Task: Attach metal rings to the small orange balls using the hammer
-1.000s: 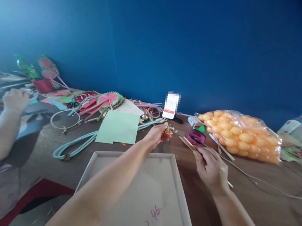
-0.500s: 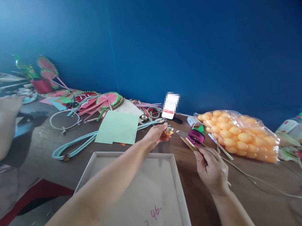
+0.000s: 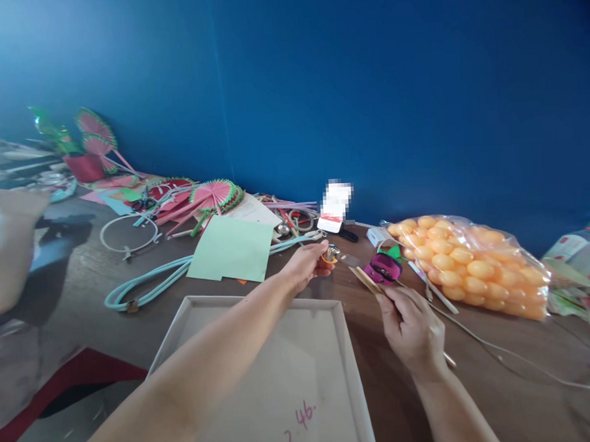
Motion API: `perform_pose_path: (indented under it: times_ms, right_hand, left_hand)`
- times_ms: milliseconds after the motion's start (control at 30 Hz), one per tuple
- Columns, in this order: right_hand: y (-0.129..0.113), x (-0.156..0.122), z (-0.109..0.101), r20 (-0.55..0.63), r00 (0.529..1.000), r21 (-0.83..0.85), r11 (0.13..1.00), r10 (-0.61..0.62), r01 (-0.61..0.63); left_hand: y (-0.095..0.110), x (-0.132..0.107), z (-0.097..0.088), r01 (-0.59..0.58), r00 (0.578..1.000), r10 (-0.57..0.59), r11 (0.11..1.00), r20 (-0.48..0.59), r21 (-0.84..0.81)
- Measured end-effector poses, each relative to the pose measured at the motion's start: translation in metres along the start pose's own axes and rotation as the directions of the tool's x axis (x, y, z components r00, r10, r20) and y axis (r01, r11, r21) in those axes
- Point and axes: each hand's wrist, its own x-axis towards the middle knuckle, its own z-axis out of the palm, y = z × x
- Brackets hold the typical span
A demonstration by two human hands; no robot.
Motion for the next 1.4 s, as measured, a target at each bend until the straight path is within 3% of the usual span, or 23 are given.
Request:
perform_pose_path:
  times_ms: [200, 400, 600, 767, 1033, 1400]
  right_hand:
    - [0.000, 0.000, -0.001, -0.051, 0.999, 0.009, 1.000, 0.014, -0.014]
    - [-0.001, 0.000, -0.001, 0.015, 1.000, -0.010, 1.000, 0.011, -0.011]
    - [0.003, -0.001, -0.003, -0.030, 0.998, -0.035, 0.998, 0.050, -0.051]
    - [0.007, -0.001, -0.001, 0.073, 0.992, -0.129, 0.987, 0.104, -0.094]
    - [0.010, -0.005, 0.003, 0.272, 0.939, -0.253, 0.957, 0.211, -0.141]
    - [0.007, -0.004, 0.004, 0.347, 0.914, -0.279, 0.954, 0.208, -0.110]
  left_hand:
    - [0.000, 0.000, 0.000, 0.005, 1.000, -0.005, 1.000, -0.013, 0.021]
    - [-0.002, 0.002, 0.000, -0.013, 1.000, 0.013, 1.000, -0.007, 0.005]
    - [-0.001, 0.002, 0.001, 0.002, 0.999, -0.001, 1.000, -0.047, 0.023]
    - [0.000, 0.001, 0.000, -0.043, 0.992, 0.043, 0.999, -0.117, 0.001]
    - [0.002, 0.001, 0.000, -0.051, 0.983, 0.045, 0.998, -0.176, -0.030]
    - [0.002, 0.001, -0.001, -0.040, 0.983, 0.040, 0.999, -0.180, 0.004]
